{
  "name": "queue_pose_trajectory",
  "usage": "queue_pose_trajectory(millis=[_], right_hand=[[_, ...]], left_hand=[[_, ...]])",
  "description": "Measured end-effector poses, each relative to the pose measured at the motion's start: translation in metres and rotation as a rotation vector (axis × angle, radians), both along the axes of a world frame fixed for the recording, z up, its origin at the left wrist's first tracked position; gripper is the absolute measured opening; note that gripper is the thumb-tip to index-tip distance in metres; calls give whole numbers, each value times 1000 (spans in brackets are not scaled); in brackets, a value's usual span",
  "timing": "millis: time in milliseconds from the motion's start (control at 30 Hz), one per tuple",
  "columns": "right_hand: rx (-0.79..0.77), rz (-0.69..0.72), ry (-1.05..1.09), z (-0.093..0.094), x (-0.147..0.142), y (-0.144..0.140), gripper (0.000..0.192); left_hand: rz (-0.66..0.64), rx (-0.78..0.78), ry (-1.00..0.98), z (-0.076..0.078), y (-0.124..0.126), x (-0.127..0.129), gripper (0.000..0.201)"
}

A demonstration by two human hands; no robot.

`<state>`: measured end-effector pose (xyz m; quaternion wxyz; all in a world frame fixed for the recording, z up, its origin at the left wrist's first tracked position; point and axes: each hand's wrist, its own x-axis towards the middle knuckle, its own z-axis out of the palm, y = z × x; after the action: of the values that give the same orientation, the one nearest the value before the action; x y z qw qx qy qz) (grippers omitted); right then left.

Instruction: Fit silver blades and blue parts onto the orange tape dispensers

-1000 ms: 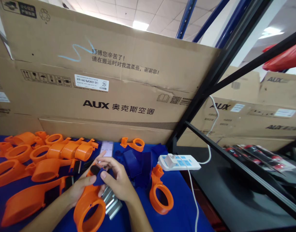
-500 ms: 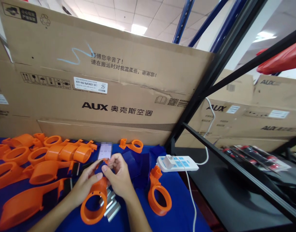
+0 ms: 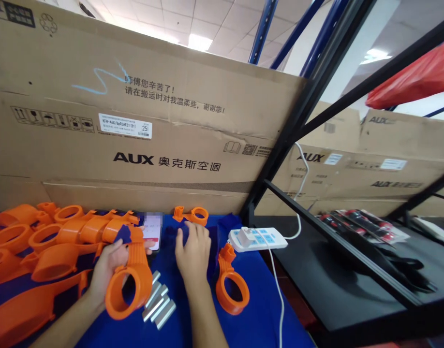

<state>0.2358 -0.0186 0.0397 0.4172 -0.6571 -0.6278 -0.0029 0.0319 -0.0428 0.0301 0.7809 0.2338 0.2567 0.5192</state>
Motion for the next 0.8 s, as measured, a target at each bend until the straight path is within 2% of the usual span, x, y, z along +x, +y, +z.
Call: queue_pose_trajectory(millis=[33,100,200,333,433,567,667,800], right_hand=[[-48,-101,-109,-2,7,2,33],[-163,-211,-280,-7,15,5,38],[-295,-245,-412,-13,17,6,41],[-353,-245,-404,-13,14,5,41],[-308,-204,-296,-10,16,5,33],[-156,12,62,-4,18,5,17],[-77,203,247,0,7,3,9],[0,557,544,1,-18,-8,6]], left_hand=[[-3,-1,-55,2,1,-2,61],[23,18,-137,5,2,-4,56],[38,26,-181,6,1,-3,51],[3,-4,-177,2,1,-3,53],[-6,-2,-193,-3,4,-3,56],[42,25,-196,-5,5,-2,58],[77,33,-172,-2,5,1,56],[80,32,-153,3,4,5,55]])
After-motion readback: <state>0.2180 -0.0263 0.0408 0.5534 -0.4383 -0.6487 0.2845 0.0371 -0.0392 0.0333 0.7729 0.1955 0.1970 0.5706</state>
